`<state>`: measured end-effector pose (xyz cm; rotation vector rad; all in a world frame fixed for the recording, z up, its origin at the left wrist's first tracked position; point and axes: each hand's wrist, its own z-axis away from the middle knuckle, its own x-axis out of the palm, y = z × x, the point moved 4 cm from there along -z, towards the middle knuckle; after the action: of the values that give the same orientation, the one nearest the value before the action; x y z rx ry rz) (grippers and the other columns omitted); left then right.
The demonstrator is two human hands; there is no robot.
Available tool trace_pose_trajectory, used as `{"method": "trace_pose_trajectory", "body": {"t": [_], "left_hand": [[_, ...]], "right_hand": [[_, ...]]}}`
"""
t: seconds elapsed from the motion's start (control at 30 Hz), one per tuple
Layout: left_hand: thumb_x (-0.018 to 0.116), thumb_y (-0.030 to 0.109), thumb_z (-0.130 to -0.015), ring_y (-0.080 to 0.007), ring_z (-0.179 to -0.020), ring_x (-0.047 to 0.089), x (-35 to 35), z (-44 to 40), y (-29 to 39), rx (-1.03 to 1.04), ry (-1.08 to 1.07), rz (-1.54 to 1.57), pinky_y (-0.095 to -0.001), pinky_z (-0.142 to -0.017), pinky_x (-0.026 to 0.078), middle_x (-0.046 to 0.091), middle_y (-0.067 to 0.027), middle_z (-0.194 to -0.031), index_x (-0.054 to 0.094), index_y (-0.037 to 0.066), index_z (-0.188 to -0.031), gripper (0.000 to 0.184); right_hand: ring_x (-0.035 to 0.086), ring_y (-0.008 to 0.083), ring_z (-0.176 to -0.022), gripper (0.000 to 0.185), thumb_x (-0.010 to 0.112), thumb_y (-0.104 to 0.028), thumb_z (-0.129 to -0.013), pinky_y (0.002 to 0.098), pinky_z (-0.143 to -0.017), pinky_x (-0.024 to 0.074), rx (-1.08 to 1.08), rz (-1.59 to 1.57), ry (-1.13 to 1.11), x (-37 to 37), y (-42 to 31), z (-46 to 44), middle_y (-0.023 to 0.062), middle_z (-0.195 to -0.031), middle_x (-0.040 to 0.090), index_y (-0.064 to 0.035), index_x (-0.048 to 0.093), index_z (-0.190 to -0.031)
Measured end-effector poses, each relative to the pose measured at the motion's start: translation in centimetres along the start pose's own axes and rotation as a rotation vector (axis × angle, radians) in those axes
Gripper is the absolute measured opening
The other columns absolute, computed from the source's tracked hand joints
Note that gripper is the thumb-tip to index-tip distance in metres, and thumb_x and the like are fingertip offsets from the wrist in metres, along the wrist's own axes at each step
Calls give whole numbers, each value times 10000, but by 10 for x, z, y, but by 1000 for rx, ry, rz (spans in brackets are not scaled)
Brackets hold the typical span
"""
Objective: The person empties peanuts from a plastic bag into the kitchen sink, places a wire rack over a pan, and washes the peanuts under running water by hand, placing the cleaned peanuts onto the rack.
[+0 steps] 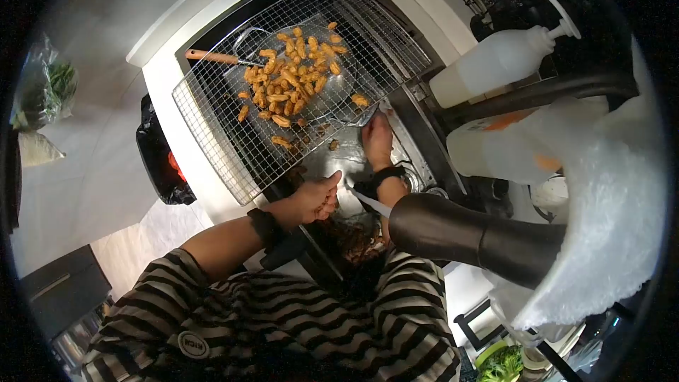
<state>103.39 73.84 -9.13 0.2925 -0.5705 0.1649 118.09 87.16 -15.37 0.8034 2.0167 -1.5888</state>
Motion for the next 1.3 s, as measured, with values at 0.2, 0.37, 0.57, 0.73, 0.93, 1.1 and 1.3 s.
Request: {"method": "trace_pose_trajectory", "body": {"t": [0.2, 0.37, 0.57, 0.73, 0.93, 1.1, 1.3], "left_hand": [[529, 420, -848, -87, -505, 420, -6, 13, 11, 43, 32, -85, -214, -395, 311, 453, -9, -657, 511, 46, -823, 376], [540, 356, -862, -85, -526, 433, -16, 10, 8, 72, 67, -1, -206, -402, 316, 478, -11, -709, 529, 49, -900, 309], [530, 331, -870, -127, -651, 517, -18, -8, 2, 31, 127, -6, -218, -520, 439, 513, -31, -780, 539, 54, -919, 282], [423, 509, -867, -171, -753, 539, 9, -7, -5, -128, -68, 159, -324, -642, 497, 539, -48, -877, 544, 75, -851, 452], [403, 397, -903, -161, -764, 555, 13, 2, 3, -12, -129, 145, -343, -688, 495, 567, -28, -830, 537, 121, -860, 310], [507, 374, -866, -149, -631, 536, 6, 7, 9, 65, -120, 173, -262, -545, 468, 547, -37, -759, 533, 95, -774, 295], [536, 394, -854, -104, -503, 432, 1, 56, 20, 76, -29, 159, -186, -323, 240, 453, -16, -631, 443, 109, -641, 368]], "right_hand": [[520, 353, -930, 299, 453, -8, -759, 377, -832, 425, -229, 329, -187, 41, 11, -3, 208, -1000, 570, -7, 561, -1038], [527, 336, -947, 247, 447, -40, -783, 377, -838, 423, -179, 374, -409, 20, 9, 26, 198, -990, 578, -9, 588, -983], [514, 66, -700, 117, 530, -2, -832, 196, -587, 408, 720, -823, -504, -27, -11, 87, 0, -858, 581, -17, 564, -942], [541, 124, -717, 140, 557, -28, -811, 255, -629, 448, 397, -451, -546, -83, -104, 99, 47, -849, 575, 7, 514, -939], [534, 194, -1030, 320, 419, 79, -800, 294, -837, 432, 312, -393, -523, -102, -170, 102, 123, -1131, 544, 12, 489, -1106], [537, 146, -910, 309, 331, 135, -779, 261, -784, 448, 469, -692, -227, -103, -154, 91, 72, -978, 551, 0, 502, -998], [530, 140, -801, 251, 465, 116, -712, 261, -702, 441, 712, -702, -329, -42, -87, 125, 67, -868, 555, 3, 523, -929]]}}
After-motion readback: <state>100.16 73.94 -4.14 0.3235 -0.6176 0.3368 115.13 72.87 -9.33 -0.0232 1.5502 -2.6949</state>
